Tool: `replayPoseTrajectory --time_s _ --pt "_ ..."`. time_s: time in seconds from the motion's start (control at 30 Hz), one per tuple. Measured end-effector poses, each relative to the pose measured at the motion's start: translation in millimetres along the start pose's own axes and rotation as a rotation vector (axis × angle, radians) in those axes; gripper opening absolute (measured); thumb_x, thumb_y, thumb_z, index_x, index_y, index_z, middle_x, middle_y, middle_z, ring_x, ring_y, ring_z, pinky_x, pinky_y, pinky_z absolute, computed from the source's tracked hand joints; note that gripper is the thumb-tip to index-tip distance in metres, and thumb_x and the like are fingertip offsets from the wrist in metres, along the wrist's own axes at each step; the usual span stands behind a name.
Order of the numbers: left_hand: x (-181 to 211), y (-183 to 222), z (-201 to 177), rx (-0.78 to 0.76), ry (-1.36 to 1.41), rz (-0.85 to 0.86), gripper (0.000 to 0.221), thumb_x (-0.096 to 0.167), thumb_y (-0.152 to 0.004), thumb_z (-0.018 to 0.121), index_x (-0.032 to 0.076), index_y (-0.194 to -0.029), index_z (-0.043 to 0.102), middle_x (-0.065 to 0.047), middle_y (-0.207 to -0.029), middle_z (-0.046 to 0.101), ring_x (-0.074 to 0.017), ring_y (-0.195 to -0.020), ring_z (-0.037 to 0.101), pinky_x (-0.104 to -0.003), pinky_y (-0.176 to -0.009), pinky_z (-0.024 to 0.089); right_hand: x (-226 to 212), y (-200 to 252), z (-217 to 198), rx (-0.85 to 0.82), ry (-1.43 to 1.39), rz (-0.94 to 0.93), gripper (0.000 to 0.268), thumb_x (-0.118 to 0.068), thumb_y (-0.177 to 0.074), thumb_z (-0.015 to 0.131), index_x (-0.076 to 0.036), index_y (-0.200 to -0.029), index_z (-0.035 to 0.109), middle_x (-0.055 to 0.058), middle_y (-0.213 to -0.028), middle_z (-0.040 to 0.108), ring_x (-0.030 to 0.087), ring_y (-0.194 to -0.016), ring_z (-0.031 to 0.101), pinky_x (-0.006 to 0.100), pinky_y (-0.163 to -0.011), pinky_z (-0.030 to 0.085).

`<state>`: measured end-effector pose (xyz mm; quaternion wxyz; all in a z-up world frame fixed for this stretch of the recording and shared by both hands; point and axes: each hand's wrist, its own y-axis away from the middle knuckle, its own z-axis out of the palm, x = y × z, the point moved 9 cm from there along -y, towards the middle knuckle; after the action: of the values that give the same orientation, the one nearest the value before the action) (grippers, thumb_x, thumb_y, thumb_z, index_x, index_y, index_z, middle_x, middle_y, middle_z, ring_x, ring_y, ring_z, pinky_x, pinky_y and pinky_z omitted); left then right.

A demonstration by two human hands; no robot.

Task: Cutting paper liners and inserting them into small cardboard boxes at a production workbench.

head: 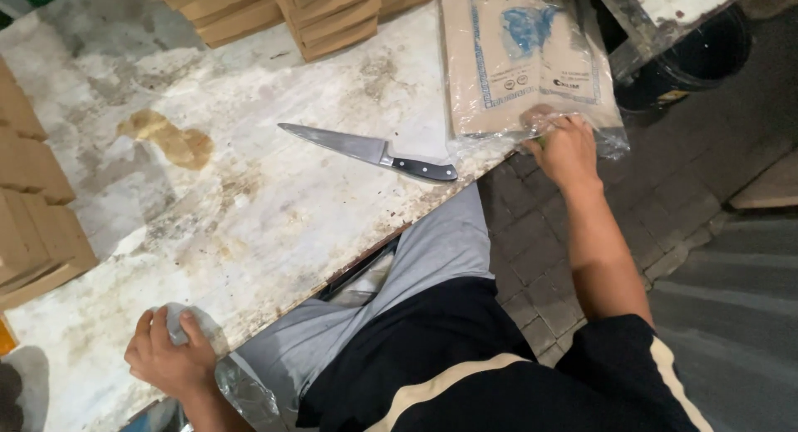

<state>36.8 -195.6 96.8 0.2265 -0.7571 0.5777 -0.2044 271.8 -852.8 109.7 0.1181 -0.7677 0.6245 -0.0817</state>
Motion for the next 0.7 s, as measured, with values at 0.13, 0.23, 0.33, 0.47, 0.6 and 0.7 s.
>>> replayPoseTrajectory --time_s 0.13,0.23,0.33,0.47,0.6,0.7 --pt "-2.3 0.3 1.4 -0.028 -0.002 -0.057 0.035 0.033 -0.11 0.058 0.006 -0.118 0.079 -0.013 -0.128 0.072 -0.0364 -0.109 0.06 -0.049 -0.079 0.047 6.0 3.6 8.7 0.201 0.247 -0.123 0.009 -0.011 -0.076 0.067 -0.016 -0.075 0.075 0.002 -0.077 0.069 0.028 -0.081 0.062 0.039 -0.078 0.045" --pt "-0.6 -0.1 -1.3 -0.016 -0.014 -0.055 0.037 0.035 -0.111 0.056 0.007 -0.117 0.079 -0.012 -0.127 0.072 -0.034 -0.111 0.06 -0.045 -0.081 0.046 16.0 5.6 14.4 0.161 0.189 -0.072 0.019 -0.007 -0.077 0.065 -0.011 -0.059 0.061 0.004 -0.066 0.061 0.028 -0.073 0.057 0.041 -0.076 0.045" --pt "-0.4 -1.4 -2.5 -0.006 0.021 -0.059 0.035 0.033 -0.109 0.058 0.005 -0.117 0.078 -0.013 -0.126 0.073 -0.0351 -0.109 0.06 -0.045 -0.081 0.046 13.2 6.6 6.8 0.098 0.194 -0.006 0.022 -0.017 -0.079 0.085 -0.011 -0.068 0.067 0.003 -0.078 0.067 0.028 -0.084 0.062 0.041 -0.077 0.049" --pt "-3.1 1.2 0.8 -0.018 0.021 -0.065 0.033 0.031 -0.108 0.06 0.005 -0.118 0.078 -0.013 -0.129 0.071 -0.0356 -0.11 0.059 -0.046 -0.081 0.045 -10.9 11.7 -27.4 0.151 0.111 -0.031 0.036 -0.029 -0.078 0.094 -0.01 -0.067 0.066 0.002 -0.077 0.064 0.025 -0.082 0.057 0.036 -0.065 0.048" --pt "-0.3 -0.7 -1.7 -0.001 0.001 -0.051 0.036 0.034 -0.11 0.057 0.006 -0.117 0.078 -0.012 -0.127 0.072 -0.0343 -0.108 0.059 -0.044 -0.079 0.045 -33.6 26.5 -50.6 -0.023 0.035 -0.033 0.011 -0.025 -0.096 0.074 -0.016 -0.089 0.074 -0.002 -0.09 0.07 0.023 -0.084 0.058 0.04 -0.058 0.052" --pt "-1.6 0.0 -0.3 -0.008 -0.009 -0.045 0.034 0.033 -0.11 0.057 0.007 -0.117 0.078 -0.012 -0.127 0.072 -0.0347 -0.108 0.06 -0.045 -0.078 0.045 -48.0 40.4 -73.4 -0.013 0.121 -0.065 0.008 -0.022 -0.099 0.07 -0.018 -0.092 0.073 -0.004 -0.095 0.071 0.024 -0.086 0.059 0.038 -0.066 0.048"
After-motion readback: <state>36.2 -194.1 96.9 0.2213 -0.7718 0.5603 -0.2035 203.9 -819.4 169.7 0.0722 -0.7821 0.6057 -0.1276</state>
